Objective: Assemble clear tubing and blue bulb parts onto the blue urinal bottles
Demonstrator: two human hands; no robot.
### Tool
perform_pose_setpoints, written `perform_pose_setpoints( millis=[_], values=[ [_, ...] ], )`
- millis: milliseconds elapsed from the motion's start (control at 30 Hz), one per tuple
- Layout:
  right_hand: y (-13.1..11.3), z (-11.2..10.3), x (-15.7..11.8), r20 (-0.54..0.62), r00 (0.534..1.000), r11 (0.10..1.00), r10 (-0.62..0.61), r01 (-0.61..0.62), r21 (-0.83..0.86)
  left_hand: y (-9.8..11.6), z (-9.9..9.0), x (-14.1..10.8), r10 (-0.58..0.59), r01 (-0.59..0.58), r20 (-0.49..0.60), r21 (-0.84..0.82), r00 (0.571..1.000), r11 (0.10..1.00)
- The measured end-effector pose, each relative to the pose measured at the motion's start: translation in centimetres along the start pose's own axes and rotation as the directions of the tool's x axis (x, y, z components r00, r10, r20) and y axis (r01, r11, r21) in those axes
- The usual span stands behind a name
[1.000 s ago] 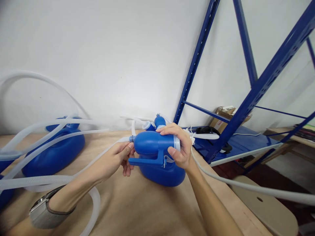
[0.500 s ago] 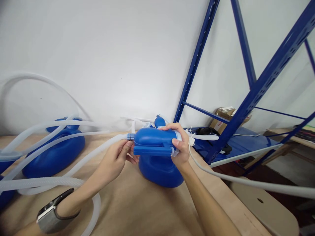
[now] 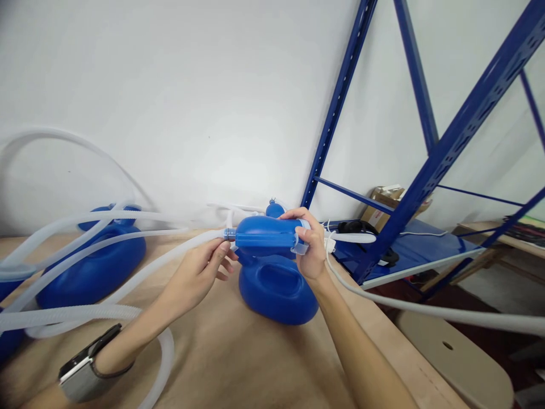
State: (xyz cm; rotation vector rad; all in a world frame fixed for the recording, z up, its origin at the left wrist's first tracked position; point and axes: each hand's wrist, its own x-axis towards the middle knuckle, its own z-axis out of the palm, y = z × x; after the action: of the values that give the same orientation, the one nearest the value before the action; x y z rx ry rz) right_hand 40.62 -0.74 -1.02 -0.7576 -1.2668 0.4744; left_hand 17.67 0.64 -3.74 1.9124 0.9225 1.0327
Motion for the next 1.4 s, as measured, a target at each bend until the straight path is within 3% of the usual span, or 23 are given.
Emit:
perform_pose_setpoints(
  millis=[100, 167, 267, 300, 333, 400, 433, 467, 533, 567, 633, 700, 767, 833, 900, 933, 1000, 1100, 1267, 1400],
  values=[
    [0.5, -0.1, 0.4, -0.039, 0.996, 0.995, 0.086, -0.087, -0.039, 1.4, -1.5, -0.5, 0.052, -0.055, 0.016, 0.222, 0.998, 0.973],
    [0.5, 0.1, 0.5, -0.039, 0.981, 0.981, 0.188, -0.19, -0.028, 2.2, -2.5, -1.0, 0.167, -0.13, -0.072, 0.362, 0.983, 0.923],
    [-0.1, 0.5, 0.3, 0.054, 0.945, 0.946, 0.323, -0.324, 0.01, 2.8, -3.4, -1.3, 0.374, -0.247, -0.153, 0.521, 0.915, 0.817],
    [-0.5, 0.6, 0.2, 0.1, 0.935, 0.939, 0.341, -0.345, 0.016, 2.9, -3.6, -1.3, 0.372, -0.255, -0.125, 0.529, 0.92, 0.809],
    [-0.8, 0.6, 0.1, 0.143, 0.928, 0.936, 0.345, -0.351, 0.019, 3.0, -3.7, -1.3, 0.312, -0.237, -0.07, 0.501, 0.948, 0.832],
    [-1.3, 0.5, -0.1, 0.218, 0.924, 0.945, 0.313, -0.325, 0.023, 3.2, -4.0, -1.0, 0.06, -0.094, 0.109, 0.346, 0.992, 0.934],
    [-1.4, 0.4, -0.1, 0.247, 0.925, 0.953, 0.289, -0.304, 0.021, 3.3, -4.2, -0.8, -0.082, 0.025, 0.224, 0.244, 0.971, 0.969],
    [-1.4, 0.3, -0.1, 0.268, 0.925, 0.959, 0.268, -0.282, 0.013, 3.3, -4.3, -0.6, -0.192, 0.149, 0.341, 0.149, 0.92, 0.978],
    [-1.1, 0.0, 0.0, 0.273, 0.933, 0.971, 0.233, -0.238, -0.017, 3.1, -4.6, -0.2, -0.291, 0.334, 0.493, 0.001, 0.82, 0.943],
    [-0.7, -0.1, 0.1, 0.25, 0.943, 0.976, 0.219, -0.217, -0.035, 2.9, -4.7, -0.1, -0.302, 0.383, 0.522, -0.051, 0.798, 0.922],
    [0.2, -0.5, 0.3, 0.192, 0.955, 0.974, 0.224, -0.212, -0.083, 2.3, -4.7, 0.2, -0.299, 0.406, 0.492, -0.123, 0.817, 0.906],
    [1.2, -1.2, 0.2, 0.164, 0.941, 0.949, 0.295, -0.268, -0.168, 1.8, -4.6, 0.4, -0.285, 0.369, 0.397, -0.154, 0.872, 0.916],
    [2.0, -2.4, -0.4, 0.167, 0.908, 0.888, 0.384, -0.313, -0.338, 1.4, -4.6, 0.6, -0.257, 0.307, 0.29, -0.143, 0.922, 0.941],
    [2.6, -3.9, -1.7, 0.201, 0.89, 0.776, 0.409, -0.224, -0.589, 1.1, -4.5, 1.0, -0.21, 0.228, 0.164, -0.101, 0.964, 0.968],
    [3.3, -5.2, -3.2, 0.29, 0.872, 0.66, 0.396, -0.05, -0.75, 0.8, -4.4, 1.4, -0.114, 0.113, 0.022, 0.034, 0.993, 0.993],
    [3.6, -5.6, -4.0, 0.319, 0.862, 0.643, 0.394, -0.011, -0.766, 0.6, -4.2, 1.6, -0.042, 0.047, -0.039, 0.155, 0.998, 0.987],
    [4.3, -5.6, -5.5, 0.264, 0.897, 0.644, 0.355, -0.03, -0.764, 0.0, -3.6, 1.8, 0.097, -0.048, -0.102, 0.399, 0.99, 0.916],
    [5.1, -4.0, -7.4, 0.168, 0.929, 0.612, 0.33, -0.075, -0.788, -1.1, -1.8, 1.6, 0.184, -0.083, -0.111, 0.596, 0.977, 0.799],
    [4.6, -0.6, -9.8, 0.215, 0.933, 0.634, 0.29, -0.019, -0.773, -2.2, 1.5, 1.0, 0.206, -0.06, -0.087, 0.786, 0.975, 0.615],
    [4.2, 0.1, -10.9, 0.207, 0.938, 0.614, 0.277, -0.007, -0.79, -2.5, 3.1, 0.9, 0.244, -0.108, -0.01, 0.879, 0.97, 0.465]
  ],
)
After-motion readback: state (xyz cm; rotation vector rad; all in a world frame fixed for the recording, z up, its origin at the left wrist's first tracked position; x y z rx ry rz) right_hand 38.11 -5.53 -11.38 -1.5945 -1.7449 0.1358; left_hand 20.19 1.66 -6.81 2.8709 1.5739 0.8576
